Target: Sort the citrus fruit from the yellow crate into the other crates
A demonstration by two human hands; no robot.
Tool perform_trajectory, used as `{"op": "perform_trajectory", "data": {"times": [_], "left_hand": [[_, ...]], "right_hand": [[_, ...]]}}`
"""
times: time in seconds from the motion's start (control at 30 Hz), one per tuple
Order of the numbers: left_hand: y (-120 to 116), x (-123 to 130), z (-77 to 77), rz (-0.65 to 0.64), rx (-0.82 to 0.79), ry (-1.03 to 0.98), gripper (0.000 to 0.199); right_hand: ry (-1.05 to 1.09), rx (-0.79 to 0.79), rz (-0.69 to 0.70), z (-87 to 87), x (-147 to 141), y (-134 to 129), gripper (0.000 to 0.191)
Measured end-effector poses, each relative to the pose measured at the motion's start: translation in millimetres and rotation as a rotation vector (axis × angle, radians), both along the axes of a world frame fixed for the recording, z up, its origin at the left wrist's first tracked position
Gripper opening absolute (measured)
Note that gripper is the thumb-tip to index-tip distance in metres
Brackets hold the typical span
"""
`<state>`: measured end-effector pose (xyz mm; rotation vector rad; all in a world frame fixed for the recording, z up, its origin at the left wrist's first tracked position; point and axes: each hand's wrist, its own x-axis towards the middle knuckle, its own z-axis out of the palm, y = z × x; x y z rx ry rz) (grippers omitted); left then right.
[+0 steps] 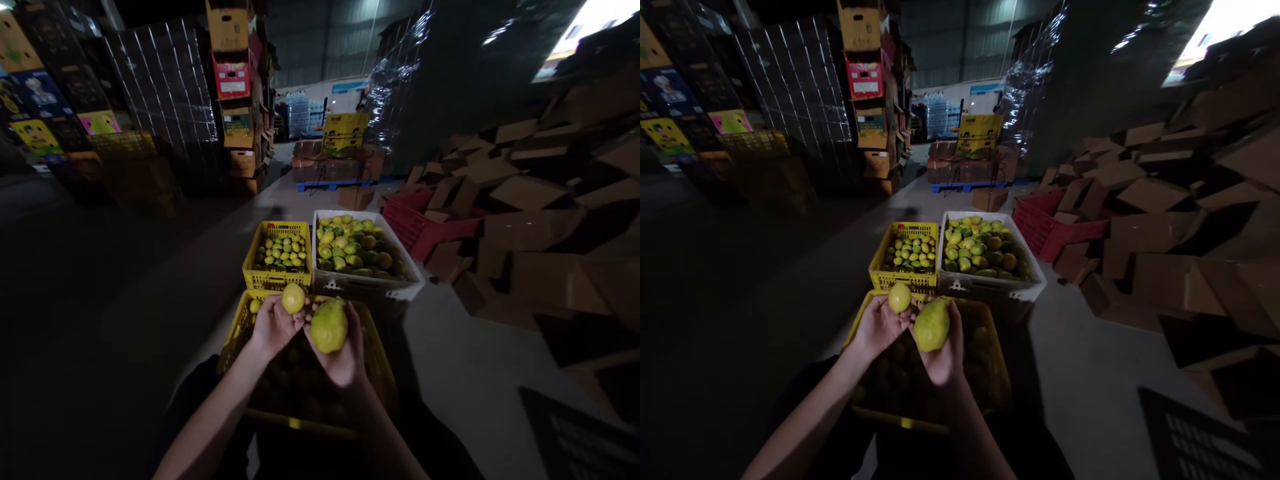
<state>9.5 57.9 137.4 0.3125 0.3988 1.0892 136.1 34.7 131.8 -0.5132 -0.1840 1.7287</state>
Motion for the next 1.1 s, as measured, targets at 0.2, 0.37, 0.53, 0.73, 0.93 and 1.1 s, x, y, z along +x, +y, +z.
{"op": "perform_trajectory", "data": {"times": [0.2,0.37,0.53,0.73,0.93,1.1], "left_hand": [[-2.5,-3.7,3.7,0.053,-0.023,-0.023,0.026],[-1.7,-2.2,0.9,0.121,-0.114,0.073,0.023],[-4.1,1.4,-1.1,0.234,-0.057,0.136,0.019],[-8.9,1.0,4.6,0.401,0.185,0.283,0.016],[-3.2,-6.4,9.2,0.377,-0.164,0.050,0.014],[-4.3,-8.8,11.7,0.345,-0.254,0.002,0.014]], "right_hand": [[-0.282,0.137,-0.201,-1.6,-2.4,9.4,0.033],[-0.384,0.142,-0.364,-8.2,-9.6,12.4,0.040],[-0.597,0.227,-0.515,-20.7,-24.4,12.6,0.033],[-0.706,0.210,-0.475,-25.0,-42.4,1.8,0.034],[-0.793,0.350,-0.433,-26.4,-41.8,-6.3,0.023],[-0.762,0.364,-0.413,-26.4,-40.1,-8.4,0.018]]}}
